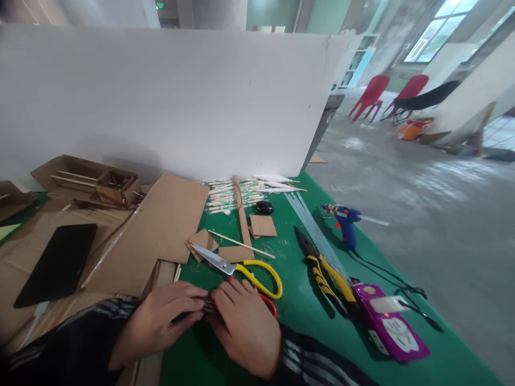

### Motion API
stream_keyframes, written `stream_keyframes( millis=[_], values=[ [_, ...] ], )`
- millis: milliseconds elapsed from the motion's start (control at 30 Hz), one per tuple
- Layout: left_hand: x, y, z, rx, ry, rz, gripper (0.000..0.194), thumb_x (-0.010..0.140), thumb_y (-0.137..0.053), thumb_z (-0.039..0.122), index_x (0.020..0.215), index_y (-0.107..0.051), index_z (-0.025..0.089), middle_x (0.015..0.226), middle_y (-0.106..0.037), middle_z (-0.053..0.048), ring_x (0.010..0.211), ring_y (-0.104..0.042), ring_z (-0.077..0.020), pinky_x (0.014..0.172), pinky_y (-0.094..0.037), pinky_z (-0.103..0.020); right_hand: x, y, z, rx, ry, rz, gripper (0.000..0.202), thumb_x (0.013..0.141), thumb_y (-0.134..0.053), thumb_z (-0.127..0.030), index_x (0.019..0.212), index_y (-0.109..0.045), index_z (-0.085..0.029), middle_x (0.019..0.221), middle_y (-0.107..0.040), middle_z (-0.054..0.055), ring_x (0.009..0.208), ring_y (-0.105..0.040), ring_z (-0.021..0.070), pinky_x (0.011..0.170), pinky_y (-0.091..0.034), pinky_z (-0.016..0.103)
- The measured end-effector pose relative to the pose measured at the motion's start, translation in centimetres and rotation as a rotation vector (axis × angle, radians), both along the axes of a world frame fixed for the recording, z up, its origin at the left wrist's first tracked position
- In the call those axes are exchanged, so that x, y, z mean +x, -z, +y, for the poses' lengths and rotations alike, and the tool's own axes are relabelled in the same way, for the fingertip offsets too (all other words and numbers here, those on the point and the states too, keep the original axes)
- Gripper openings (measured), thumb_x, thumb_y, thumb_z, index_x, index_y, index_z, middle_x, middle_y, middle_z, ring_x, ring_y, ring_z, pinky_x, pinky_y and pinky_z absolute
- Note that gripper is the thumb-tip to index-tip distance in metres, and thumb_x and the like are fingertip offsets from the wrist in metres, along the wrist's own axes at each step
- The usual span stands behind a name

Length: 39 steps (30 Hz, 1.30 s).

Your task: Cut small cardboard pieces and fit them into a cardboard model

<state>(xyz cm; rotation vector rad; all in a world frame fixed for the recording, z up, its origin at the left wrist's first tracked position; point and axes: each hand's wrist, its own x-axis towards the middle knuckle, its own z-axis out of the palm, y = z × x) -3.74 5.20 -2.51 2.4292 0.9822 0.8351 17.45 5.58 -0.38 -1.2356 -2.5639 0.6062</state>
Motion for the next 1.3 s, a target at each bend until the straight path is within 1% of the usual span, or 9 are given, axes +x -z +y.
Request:
stream_keyframes(
  millis=[133, 200, 400, 600, 667, 767, 900, 1033, 1300],
  values=[
    [0.0, 0.1, 0.3, 0.04, 0.028, -0.011, 0.01, 0.092, -0.056, 0.017, 0.099, -0.061, 0.022, 0.107, -0.07, -0.001, 0.097, -0.064, -0.0146, 0.087, -0.052, -0.026, 0.8, -0.4, 0.2, -0.029, -0.026, 0.088, 0.037, 0.089, -0.054, -0.022, 0.125, -0.051, -0.018, 0.109, -0.066, 0.008, 0.097, -0.057, 0.0242, 0.087, -0.042, 0.039],
    [0.0, 0.1, 0.4, 0.08, 0.034, -0.019, 0.01, 0.093, -0.056, 0.017, 0.1, -0.061, 0.021, 0.106, -0.07, -0.002, 0.095, -0.065, -0.0147, 0.086, -0.053, -0.026, 1.3, -0.6, 0.4, -0.045, -0.054, 0.109, 0.041, 0.089, -0.054, -0.024, 0.129, -0.05, -0.016, 0.112, -0.066, 0.009, 0.1, -0.058, 0.0241, 0.089, -0.043, 0.038],
    [0.0, -0.1, 0.5, 0.17, 0.061, 0.01, 0.026, 0.092, -0.057, 0.014, 0.117, -0.058, 0.018, 0.106, -0.071, -0.004, 0.094, -0.066, -0.0148, 0.087, -0.054, -0.026, 2.0, -0.8, 1.0, -0.109, -0.107, 0.088, 0.034, 0.093, -0.055, -0.029, 0.126, -0.058, -0.021, 0.107, -0.069, 0.006, 0.096, -0.059, 0.0226, 0.089, -0.043, 0.037],
    [-0.3, 0.2, 1.0, 0.305, 0.136, 0.062, 0.024, 0.091, -0.057, 0.013, 0.115, -0.059, 0.016, 0.103, -0.072, -0.006, 0.091, -0.068, -0.0154, 0.083, -0.057, -0.026, 2.0, -0.7, 0.9, -0.122, -0.095, 0.1, 0.033, 0.091, -0.059, -0.029, 0.124, -0.059, -0.024, 0.108, -0.07, 0.003, 0.098, -0.059, 0.0217, 0.091, -0.039, 0.037],
    [-0.6, 0.5, 1.1, 0.355, 0.114, 0.072, 0.029, 0.091, -0.059, 0.014, 0.119, -0.057, 0.017, 0.108, -0.071, -0.006, 0.094, -0.068, -0.0155, 0.085, -0.057, -0.026, 2.1, -0.8, 0.9, -0.121, -0.093, 0.103, 0.031, 0.091, -0.059, -0.029, 0.122, -0.059, -0.025, 0.107, -0.07, 0.003, 0.096, -0.059, 0.0216, 0.09, -0.038, 0.037],
    [-0.8, 0.7, 1.0, 0.394, 0.149, 0.091, 0.038, 0.09, -0.06, 0.012, 0.127, -0.053, 0.012, 0.117, -0.068, -0.01, 0.107, -0.063, -0.0171, 0.093, -0.053, -0.028, 2.1, -0.8, 1.0, -0.116, -0.084, 0.092, 0.024, 0.091, -0.059, -0.029, 0.115, -0.062, -0.024, 0.101, -0.07, 0.003, 0.094, -0.059, 0.0219, 0.089, -0.038, 0.037],
    [-0.7, 0.2, 0.9, 0.387, 0.207, 0.178, 0.043, 0.091, -0.055, 0.007, 0.133, -0.049, 0.011, 0.123, -0.065, -0.011, 0.111, -0.059, -0.0208, 0.094, -0.053, -0.033, 2.0, -0.8, 1.1, -0.113, -0.084, 0.108, 0.017, 0.091, -0.058, -0.025, 0.107, -0.063, -0.023, 0.099, -0.069, 0.003, 0.092, -0.058, 0.0209, 0.088, -0.038, 0.036],
    [-0.4, -0.2, 0.8, 0.335, 0.198, 0.183, 0.04, 0.091, -0.053, 0.008, 0.131, -0.051, 0.013, 0.12, -0.066, -0.01, 0.101, -0.06, -0.0195, 0.086, -0.055, -0.032, 1.9, -0.8, 1.0, -0.117, -0.084, 0.123, 0.017, 0.092, -0.058, -0.025, 0.108, -0.063, -0.023, 0.1, -0.069, 0.003, 0.092, -0.056, 0.0207, 0.087, -0.039, 0.035],
    [-0.5, 0.0, 0.8, 0.297, 0.194, 0.179, 0.039, 0.093, -0.051, 0.011, 0.131, -0.05, 0.016, 0.116, -0.066, -0.01, 0.095, -0.061, -0.0175, 0.082, -0.055, -0.03, 1.9, -0.9, 0.6, -0.122, -0.095, 0.116, 0.022, 0.091, -0.058, -0.023, 0.113, -0.062, -0.024, 0.104, -0.069, 0.002, 0.094, -0.056, 0.0212, 0.085, -0.04, 0.034]
  ],
)
